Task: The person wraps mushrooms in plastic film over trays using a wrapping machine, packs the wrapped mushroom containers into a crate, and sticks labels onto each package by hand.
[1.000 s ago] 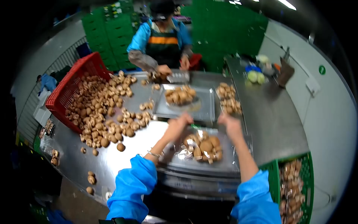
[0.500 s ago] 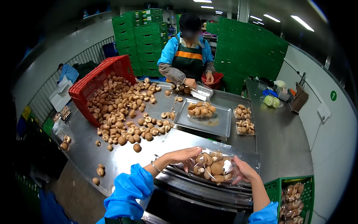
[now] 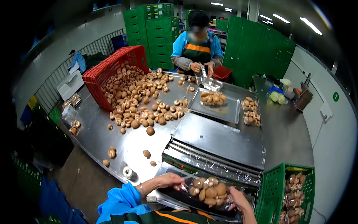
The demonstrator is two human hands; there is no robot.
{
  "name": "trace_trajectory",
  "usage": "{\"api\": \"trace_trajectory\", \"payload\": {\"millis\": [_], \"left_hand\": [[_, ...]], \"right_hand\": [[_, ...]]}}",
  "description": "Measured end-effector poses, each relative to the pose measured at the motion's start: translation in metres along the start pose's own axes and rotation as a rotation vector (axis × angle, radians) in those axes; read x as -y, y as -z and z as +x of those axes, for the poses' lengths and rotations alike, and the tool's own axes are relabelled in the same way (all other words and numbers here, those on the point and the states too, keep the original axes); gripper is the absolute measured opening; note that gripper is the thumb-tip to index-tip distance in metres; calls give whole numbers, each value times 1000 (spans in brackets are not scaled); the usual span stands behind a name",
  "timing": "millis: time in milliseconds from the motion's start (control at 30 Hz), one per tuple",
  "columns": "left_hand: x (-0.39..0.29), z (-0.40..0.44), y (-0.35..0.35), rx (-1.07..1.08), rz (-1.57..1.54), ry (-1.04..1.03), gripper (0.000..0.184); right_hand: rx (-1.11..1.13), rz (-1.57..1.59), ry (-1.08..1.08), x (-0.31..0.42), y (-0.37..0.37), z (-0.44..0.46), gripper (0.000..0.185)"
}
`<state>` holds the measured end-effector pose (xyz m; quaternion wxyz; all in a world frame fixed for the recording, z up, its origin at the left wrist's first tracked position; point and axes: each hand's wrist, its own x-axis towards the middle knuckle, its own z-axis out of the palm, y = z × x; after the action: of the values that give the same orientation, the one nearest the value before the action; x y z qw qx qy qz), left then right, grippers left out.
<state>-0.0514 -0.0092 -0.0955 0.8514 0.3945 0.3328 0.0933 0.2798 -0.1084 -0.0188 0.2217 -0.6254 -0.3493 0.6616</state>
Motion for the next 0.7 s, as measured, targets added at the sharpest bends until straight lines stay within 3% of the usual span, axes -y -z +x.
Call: {"api": "trace_trajectory", "payload": {"millis": [67,100,133,167,233,267,300,367,400,433,467,500,533,567,600,700], "left_hand": [[1,2,-19,-226,-93,-155,31],[-3,3,-32,-362,51,-222,31],[-2,9,-41,-466,135,-281,31],[0,13,-46,-571,225,-333,31],[10,20,-51,-762,88,-445,30],[15,8,-48,-721,-122,-428,29],[24,-10,-47,-707,-269,-448,32],[43,-59,-61,-756,-472,-288,32],[66,-69,-60,-789,-581,-198,32],[92,-79,-64,-815,-679,-85,32],[114,-82,-67,-695,-774,40,28],[145,-73,-58,-354,-764,119,18],[132,-52,-76,-499,-587,215,14],[114,-31,-94,-627,-381,283,14],[106,-21,-91,-378,-237,323,23],[60,-8,-115,-94,-423,133,24]], "right_hand": [[-165,241,12,-49,9,5,61],[-286,308,22,-62,2,0,58],[-419,323,19,-81,-5,8,45],[-560,245,170,-94,-15,12,31],[-658,628,255,-98,-15,12,28],[-629,836,209,-92,-11,-2,31],[-431,987,281,-103,-3,-24,30],[-447,1077,89,-106,-23,-68,28],[-506,961,-70,-114,-41,-70,28],[-395,1088,-47,-191,-45,-63,28],[-579,665,-135,-187,-72,-52,23],[-733,242,-304,-183,-100,-42,20],[-730,247,-15,-194,-106,-25,19],[-376,224,-151,-219,-102,-11,27],[-151,421,-226,-207,-99,-20,29],[111,847,-239,-162,-98,-61,38]]}}
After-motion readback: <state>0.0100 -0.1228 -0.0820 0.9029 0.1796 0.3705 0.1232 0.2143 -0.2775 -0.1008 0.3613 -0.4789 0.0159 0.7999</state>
